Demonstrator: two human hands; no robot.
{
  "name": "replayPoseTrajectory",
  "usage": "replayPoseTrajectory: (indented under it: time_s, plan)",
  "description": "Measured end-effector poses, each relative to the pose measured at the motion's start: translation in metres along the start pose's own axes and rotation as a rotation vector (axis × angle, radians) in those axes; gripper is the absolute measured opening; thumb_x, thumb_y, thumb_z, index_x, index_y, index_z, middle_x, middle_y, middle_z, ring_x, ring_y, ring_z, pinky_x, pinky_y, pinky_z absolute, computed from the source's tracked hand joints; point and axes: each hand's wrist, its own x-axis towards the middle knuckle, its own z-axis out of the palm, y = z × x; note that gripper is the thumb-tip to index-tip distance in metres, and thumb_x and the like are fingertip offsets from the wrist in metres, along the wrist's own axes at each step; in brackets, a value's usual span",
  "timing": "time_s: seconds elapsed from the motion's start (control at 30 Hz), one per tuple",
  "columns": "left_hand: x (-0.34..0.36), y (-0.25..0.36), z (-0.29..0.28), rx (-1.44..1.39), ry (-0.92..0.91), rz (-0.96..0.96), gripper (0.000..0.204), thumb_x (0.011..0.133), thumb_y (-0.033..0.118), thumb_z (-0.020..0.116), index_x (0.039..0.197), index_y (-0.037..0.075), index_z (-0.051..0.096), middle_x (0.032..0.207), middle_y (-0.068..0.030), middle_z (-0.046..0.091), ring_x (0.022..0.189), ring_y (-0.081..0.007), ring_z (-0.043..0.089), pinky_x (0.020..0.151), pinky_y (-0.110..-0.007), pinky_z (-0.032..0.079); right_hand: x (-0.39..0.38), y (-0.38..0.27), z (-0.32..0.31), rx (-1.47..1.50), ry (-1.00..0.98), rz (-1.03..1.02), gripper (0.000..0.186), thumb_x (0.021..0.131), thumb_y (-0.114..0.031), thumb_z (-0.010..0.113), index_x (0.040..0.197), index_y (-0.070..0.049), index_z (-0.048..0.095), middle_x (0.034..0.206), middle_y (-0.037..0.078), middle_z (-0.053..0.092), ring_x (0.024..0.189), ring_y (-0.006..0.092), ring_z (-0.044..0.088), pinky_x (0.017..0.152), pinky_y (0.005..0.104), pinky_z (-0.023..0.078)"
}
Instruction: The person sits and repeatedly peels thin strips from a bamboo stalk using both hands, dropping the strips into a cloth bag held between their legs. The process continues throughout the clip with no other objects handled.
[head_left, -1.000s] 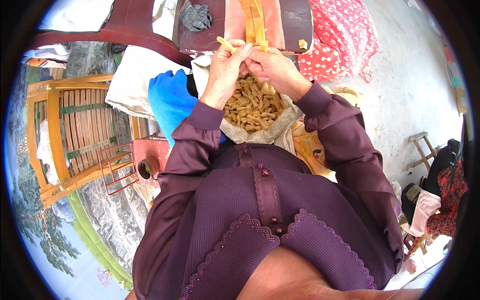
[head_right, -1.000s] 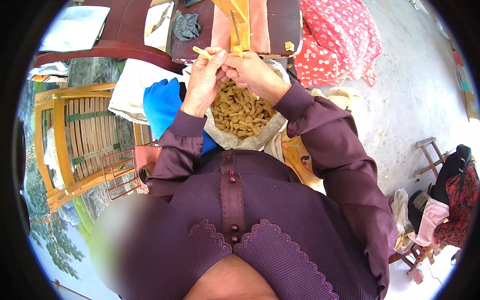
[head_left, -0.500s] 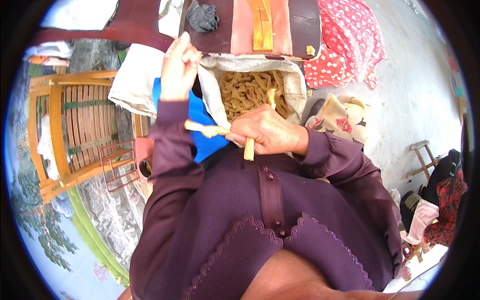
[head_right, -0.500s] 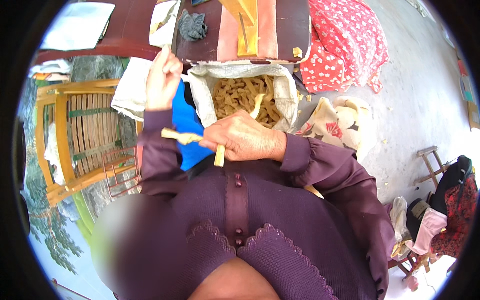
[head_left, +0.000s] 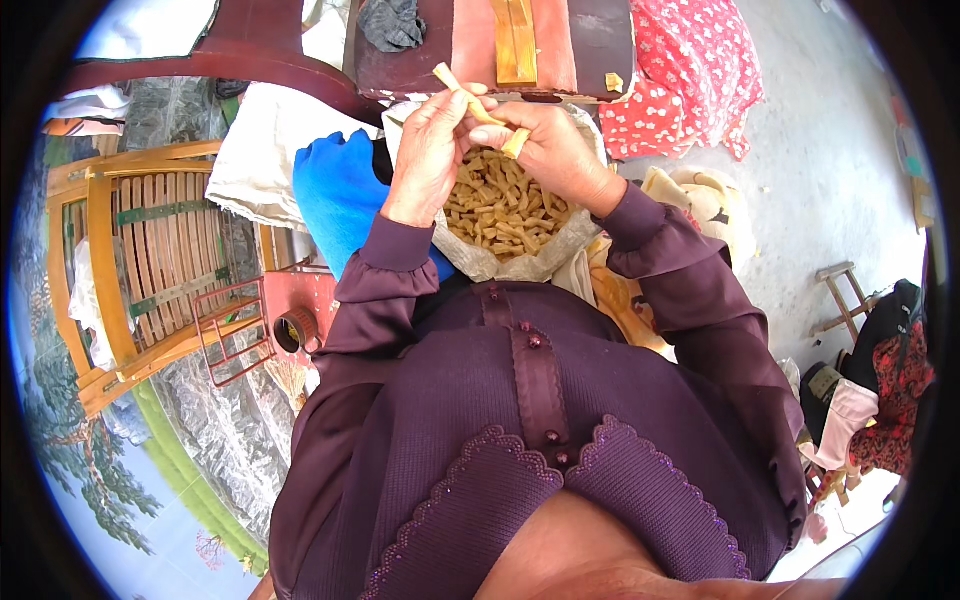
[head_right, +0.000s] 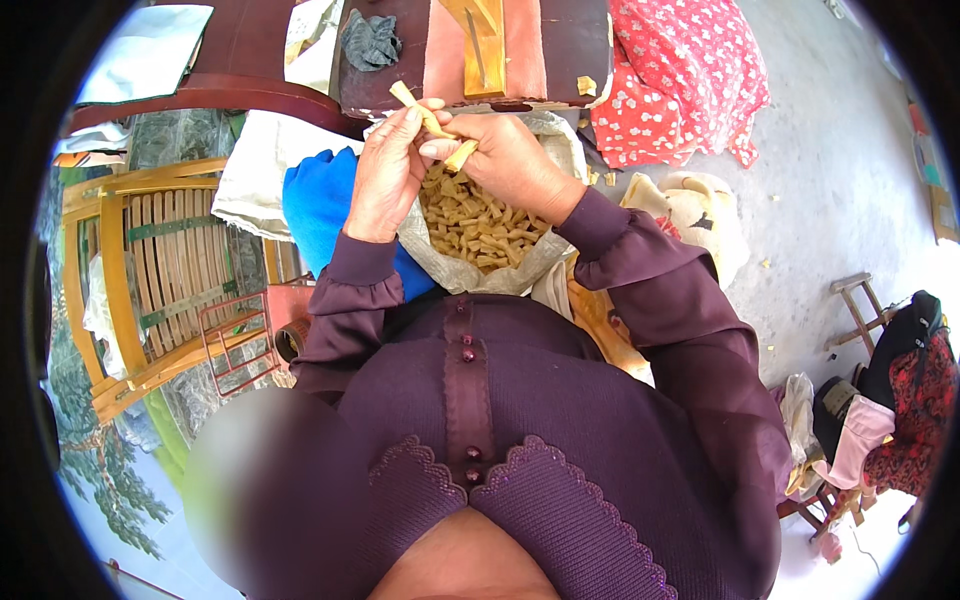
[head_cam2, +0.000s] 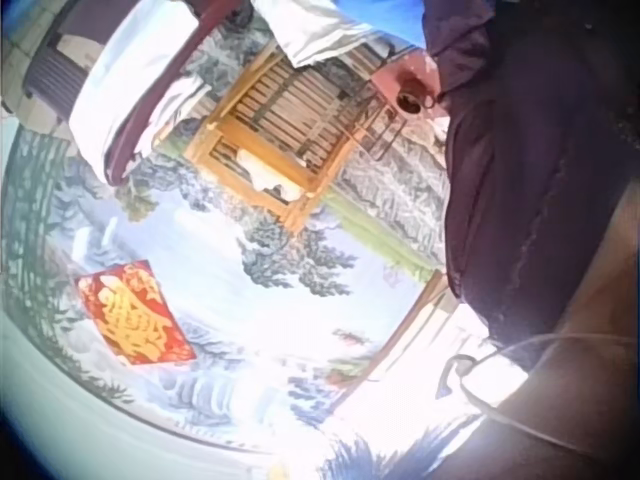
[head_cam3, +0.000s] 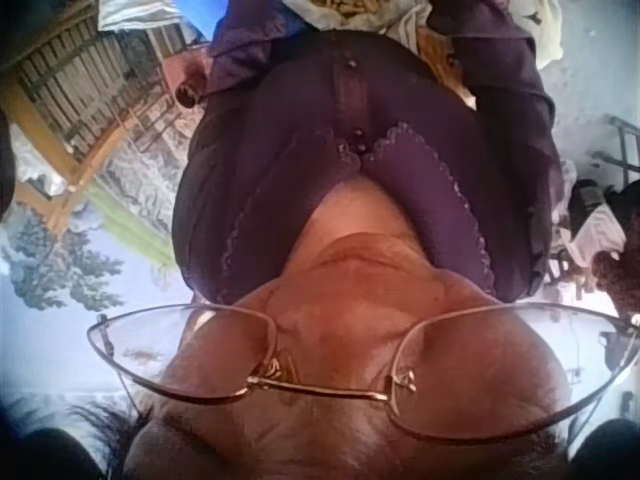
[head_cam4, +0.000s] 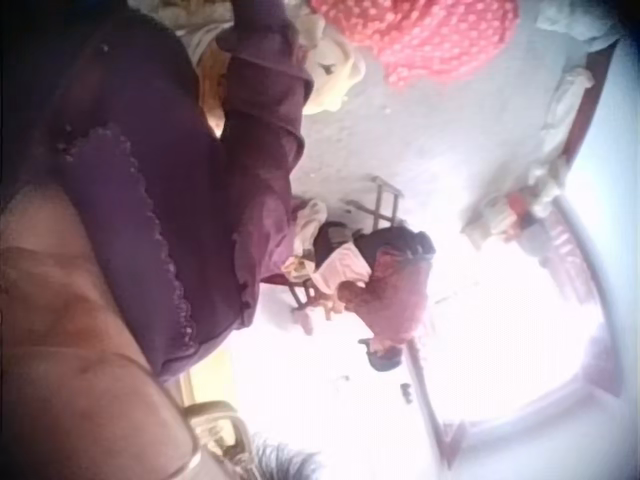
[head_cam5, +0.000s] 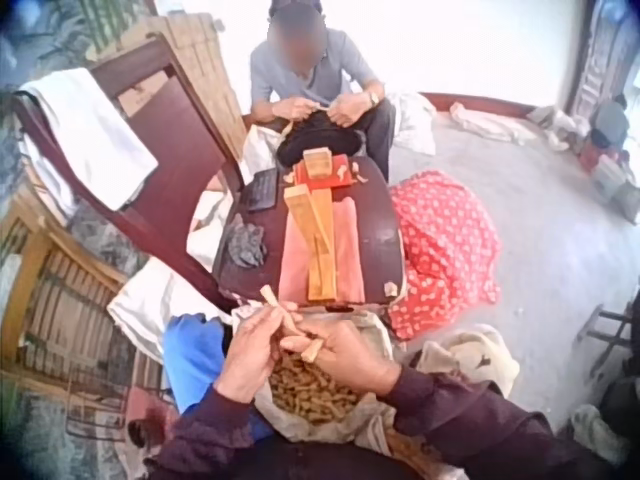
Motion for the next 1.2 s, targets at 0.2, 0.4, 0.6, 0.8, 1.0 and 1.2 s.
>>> replayPoseTrajectory:
  time_s: [0.2,0.4,0.6,0.8,1.0,1.2]
  plan:
    - [0.001,-0.004,-0.010,0.005,-0.031,0.009,0.022,0.098,0.018,0.042,0.107,0.003,0.054,0.082,-0.0027,0.054,0.073,-0.0117,0.055,0.074,-0.029,0.051,0.016,-0.012,-0.033,0.299,0.098,0.491,0.026,0.092,-0.028,0.056,0.086,-0.004,0.061,0.061,-0.007,0.042,0.050,0.0021,0.033,0.046,0.0203,0.025]
    - [0.003,-0.006,-0.020,0.814,-0.077,-0.171,0.022,0.091,0.017,0.056,0.111,0.007,0.053,0.097,-0.0029,0.051,0.086,-0.0125,0.052,0.077,-0.028,0.046,0.016,-0.018,-0.031,0.181,0.013,0.476,0.031,0.089,-0.031,0.058,0.104,-0.003,0.058,0.078,0.000,0.051,0.067,0.0080,0.046,0.060,0.0213,0.038]
    - [-0.012,-0.025,-0.004,1.017,-0.082,0.118,0.050,0.069,0.009,0.076,0.113,0.003,0.053,0.102,-0.0117,0.055,0.099,-0.0239,0.052,0.087,-0.034,0.041,-0.001,-0.004,-0.005,0.364,-0.186,0.246,0.026,0.097,-0.024,0.044,0.094,-0.001,0.057,0.078,0.001,0.055,0.072,0.0098,0.051,0.068,0.0239,0.046]
    - [-0.020,-0.080,-0.008,0.638,-0.457,-0.125,0.025,0.088,0.027,0.064,0.089,0.001,0.063,0.076,0.0001,0.060,0.073,-0.0054,0.052,0.064,-0.024,0.043,0.005,-0.009,-0.010,0.366,-0.137,0.324,0.028,0.098,-0.024,0.045,0.088,-0.001,0.056,0.069,-0.003,0.044,0.065,0.0049,0.045,0.060,0.0206,0.040]
    - [-0.013,-0.086,-0.029,0.799,-0.258,-0.199,0.024,0.087,0.025,0.063,0.084,0.000,0.065,0.066,0.0021,0.055,0.060,-0.0057,0.047,0.056,-0.024,0.041,0.035,0.016,-0.106,0.929,0.172,0.017,0.021,0.096,-0.021,0.049,0.097,-0.002,0.057,0.079,-0.001,0.055,0.070,0.0079,0.052,0.067,0.0233,0.044]
    - [-0.012,-0.092,-0.075,0.751,-0.076,-0.164,0.034,0.092,0.027,0.056,0.069,0.003,0.056,0.069,-0.0026,0.062,0.067,-0.0092,0.056,0.062,-0.025,0.044,0.024,0.006,-0.185,1.220,0.655,-0.097,0.024,0.097,-0.022,0.045,0.076,-0.013,0.042,0.059,-0.006,0.031,0.048,0.0051,0.028,0.045,0.0199,0.028]
